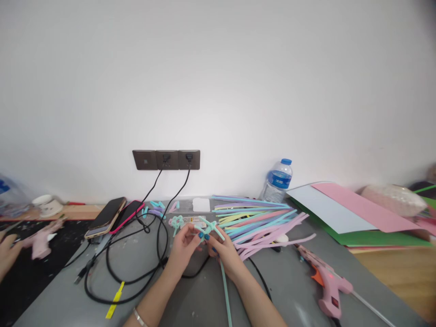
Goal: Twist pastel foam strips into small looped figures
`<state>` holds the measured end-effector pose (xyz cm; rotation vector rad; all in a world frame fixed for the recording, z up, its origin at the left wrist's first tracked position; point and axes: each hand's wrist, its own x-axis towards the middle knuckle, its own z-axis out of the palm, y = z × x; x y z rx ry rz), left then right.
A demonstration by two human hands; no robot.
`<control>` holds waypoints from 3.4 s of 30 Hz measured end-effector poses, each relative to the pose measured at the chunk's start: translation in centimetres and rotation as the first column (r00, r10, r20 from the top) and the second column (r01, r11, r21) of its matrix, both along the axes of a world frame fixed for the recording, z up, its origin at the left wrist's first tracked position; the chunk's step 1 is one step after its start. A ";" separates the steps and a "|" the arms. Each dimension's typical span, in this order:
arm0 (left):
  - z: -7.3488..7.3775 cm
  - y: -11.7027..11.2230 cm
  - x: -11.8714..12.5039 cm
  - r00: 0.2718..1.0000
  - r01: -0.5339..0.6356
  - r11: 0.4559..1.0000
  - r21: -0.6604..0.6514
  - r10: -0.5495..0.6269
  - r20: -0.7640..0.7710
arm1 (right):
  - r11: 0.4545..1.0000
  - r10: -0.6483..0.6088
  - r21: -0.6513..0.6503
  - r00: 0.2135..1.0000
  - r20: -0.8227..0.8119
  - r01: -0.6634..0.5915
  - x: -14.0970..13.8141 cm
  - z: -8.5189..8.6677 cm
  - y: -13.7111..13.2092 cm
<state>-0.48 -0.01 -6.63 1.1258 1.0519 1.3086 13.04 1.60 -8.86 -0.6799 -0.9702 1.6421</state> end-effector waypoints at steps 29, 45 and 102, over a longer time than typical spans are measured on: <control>-0.5 0.1 0.4 0.999 -0.012 1.000 -0.018 0.013 0.034 | 0.999 -0.005 0.049 0.995 0.100 0.000 0.3 -0.1 -0.2; 0.5 -0.2 0.5 0.992 -0.014 0.987 -0.160 0.034 0.125 | 0.991 0.055 0.122 0.998 0.020 -0.057 0.3 -0.8 0.2; 1.1 0.1 -0.7 0.939 0.090 0.958 -0.273 0.010 0.344 | 0.991 0.043 0.122 0.992 0.120 -0.058 0.6 0.1 0.2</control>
